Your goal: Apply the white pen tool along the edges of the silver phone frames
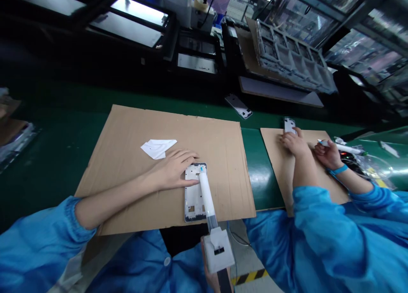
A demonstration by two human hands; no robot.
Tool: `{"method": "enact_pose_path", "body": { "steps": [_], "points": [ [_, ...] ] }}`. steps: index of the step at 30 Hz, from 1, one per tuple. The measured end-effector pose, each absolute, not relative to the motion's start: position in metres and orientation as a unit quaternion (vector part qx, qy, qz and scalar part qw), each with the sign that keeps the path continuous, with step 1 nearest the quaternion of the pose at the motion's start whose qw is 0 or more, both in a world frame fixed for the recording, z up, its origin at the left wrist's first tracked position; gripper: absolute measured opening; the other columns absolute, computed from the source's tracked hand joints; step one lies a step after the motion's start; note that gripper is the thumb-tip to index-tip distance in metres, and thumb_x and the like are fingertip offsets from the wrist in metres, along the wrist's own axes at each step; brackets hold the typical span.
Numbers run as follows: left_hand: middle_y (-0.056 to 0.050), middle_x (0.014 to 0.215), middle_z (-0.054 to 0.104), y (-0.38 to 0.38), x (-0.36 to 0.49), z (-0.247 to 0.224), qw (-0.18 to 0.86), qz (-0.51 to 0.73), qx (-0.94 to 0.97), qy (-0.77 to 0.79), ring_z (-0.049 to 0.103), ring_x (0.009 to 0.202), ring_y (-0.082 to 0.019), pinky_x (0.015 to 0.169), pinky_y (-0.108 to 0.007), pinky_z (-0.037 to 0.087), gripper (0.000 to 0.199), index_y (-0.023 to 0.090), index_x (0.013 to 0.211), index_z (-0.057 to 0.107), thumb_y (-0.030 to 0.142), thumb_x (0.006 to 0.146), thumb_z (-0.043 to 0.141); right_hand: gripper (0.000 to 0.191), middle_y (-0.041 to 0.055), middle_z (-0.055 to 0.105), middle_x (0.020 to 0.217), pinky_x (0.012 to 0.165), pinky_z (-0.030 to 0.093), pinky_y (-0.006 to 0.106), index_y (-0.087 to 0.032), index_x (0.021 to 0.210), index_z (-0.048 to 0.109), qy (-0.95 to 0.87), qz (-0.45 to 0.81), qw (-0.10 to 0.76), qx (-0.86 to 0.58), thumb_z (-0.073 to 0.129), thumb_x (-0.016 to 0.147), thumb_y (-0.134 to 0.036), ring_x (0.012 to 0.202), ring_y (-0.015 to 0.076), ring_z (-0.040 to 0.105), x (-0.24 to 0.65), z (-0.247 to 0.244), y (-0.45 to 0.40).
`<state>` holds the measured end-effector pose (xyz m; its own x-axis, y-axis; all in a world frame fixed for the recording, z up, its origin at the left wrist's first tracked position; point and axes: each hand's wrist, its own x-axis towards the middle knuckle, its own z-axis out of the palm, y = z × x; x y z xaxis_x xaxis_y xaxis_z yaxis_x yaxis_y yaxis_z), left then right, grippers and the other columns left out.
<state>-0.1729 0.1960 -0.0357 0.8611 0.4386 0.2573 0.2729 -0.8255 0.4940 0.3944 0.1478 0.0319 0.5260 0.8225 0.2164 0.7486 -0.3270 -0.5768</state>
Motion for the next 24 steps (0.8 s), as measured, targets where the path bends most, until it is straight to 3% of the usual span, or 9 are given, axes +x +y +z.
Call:
{"method": "enact_pose_path", "body": {
  "steps": [3, 6, 7, 9, 11, 12, 14, 19, 24],
  "points": [
    [-0.016, 0.156, 0.069, 0.196, -0.173, -0.035, 0.221, 0.182, 0.939, 0.188, 0.060, 0.152, -0.035, 0.131, -0.050, 0.045, 0.069, 0.019, 0.148, 0.066, 0.076, 0.109, 0.063, 0.027, 0.0151, 0.081, 0.095, 0.124, 0.032, 0.030, 0.006, 0.064, 0.069, -0.531, 0.105, 0.246, -0.804, 0.058, 0.089, 0.002, 0.109, -0.0088, 0.068, 0.411, 0.039, 0.200],
    [-0.016, 0.156, 0.069, 0.197, -0.172, -0.036, 0.214, 0.186, 0.941, 0.186, 0.060, 0.151, -0.036, 0.131, -0.050, 0.045, 0.070, 0.018, 0.148, 0.066, 0.076, 0.109, 0.063, 0.038, 0.0249, 0.078, 0.127, 0.119, 0.036, 0.026, 0.009, 0.074, 0.073, -0.549, 0.129, 0.245, -0.788, 0.043, 0.096, 0.002, 0.132, -0.0053, 0.064, 0.413, 0.035, 0.233],
    [-0.016, 0.155, 0.069, 0.197, -0.172, -0.037, 0.212, 0.188, 0.941, 0.186, 0.060, 0.151, -0.036, 0.131, -0.050, 0.046, 0.070, 0.018, 0.148, 0.066, 0.076, 0.109, 0.063, 0.054, 0.0303, 0.070, 0.144, 0.113, 0.040, 0.027, 0.013, 0.080, 0.072, -0.548, 0.155, 0.264, -0.779, 0.024, 0.098, -0.003, 0.141, -0.0061, 0.058, 0.408, 0.031, 0.243],
    [-0.015, 0.155, 0.070, 0.197, -0.172, -0.038, 0.210, 0.190, 0.941, 0.187, 0.060, 0.151, -0.036, 0.131, -0.050, 0.045, 0.070, 0.018, 0.148, 0.066, 0.077, 0.109, 0.062, 0.067, 0.0357, 0.050, 0.166, 0.102, 0.046, 0.024, 0.014, 0.103, 0.073, -0.549, 0.223, 0.300, -0.748, 0.008, 0.096, -0.006, 0.150, -0.0016, 0.055, 0.393, 0.017, 0.260],
    [-0.015, 0.156, 0.069, 0.197, -0.172, -0.039, 0.209, 0.190, 0.941, 0.187, 0.061, 0.150, -0.036, 0.131, -0.050, 0.045, 0.070, 0.018, 0.148, 0.066, 0.077, 0.109, 0.062, 0.055, 0.0278, 0.047, 0.174, 0.107, 0.053, 0.023, -0.002, 0.141, 0.068, -0.546, 0.322, 0.329, -0.700, 0.024, 0.108, -0.008, 0.152, 0.0068, 0.061, 0.375, 0.000, 0.275],
    [-0.016, 0.156, 0.069, 0.196, -0.172, -0.038, 0.209, 0.189, 0.941, 0.187, 0.061, 0.150, -0.036, 0.131, -0.050, 0.045, 0.070, 0.018, 0.148, 0.066, 0.077, 0.109, 0.061, 0.049, 0.0205, 0.054, 0.172, 0.114, 0.058, 0.029, -0.015, 0.158, 0.060, -0.539, 0.376, 0.340, -0.673, 0.042, 0.113, -0.010, 0.149, 0.0117, 0.065, 0.366, -0.008, 0.280],
    [-0.016, 0.157, 0.069, 0.196, -0.173, -0.037, 0.210, 0.185, 0.941, 0.188, 0.060, 0.151, -0.036, 0.131, -0.050, 0.045, 0.070, 0.018, 0.148, 0.066, 0.077, 0.110, 0.060, 0.077, 0.0097, 0.071, 0.157, 0.121, 0.064, 0.049, -0.035, 0.172, 0.038, -0.519, 0.467, 0.359, -0.619, 0.072, 0.105, -0.015, 0.141, 0.0176, 0.073, 0.353, -0.021, 0.288],
    [-0.015, 0.158, 0.068, 0.195, -0.172, -0.034, 0.212, 0.174, 0.942, 0.192, 0.060, 0.151, -0.036, 0.131, -0.049, 0.045, 0.070, 0.019, 0.150, 0.064, 0.076, 0.110, 0.060, 0.064, 0.0049, 0.078, 0.133, 0.127, 0.059, 0.047, -0.033, 0.162, 0.042, -0.501, 0.510, 0.380, -0.587, 0.067, 0.104, -0.031, 0.132, 0.0164, 0.074, 0.336, -0.024, 0.290],
    [-0.016, 0.156, 0.069, 0.196, -0.171, -0.035, 0.211, 0.180, 0.941, 0.192, 0.062, 0.149, -0.036, 0.129, -0.049, 0.047, 0.068, 0.018, 0.145, 0.066, 0.076, 0.109, 0.063, 0.065, 0.0087, 0.074, 0.140, 0.126, 0.057, 0.056, -0.037, 0.165, 0.038, -0.511, 0.469, 0.409, -0.593, 0.057, 0.103, -0.041, 0.132, 0.0212, 0.074, 0.319, 0.011, 0.265]
  ]
}}
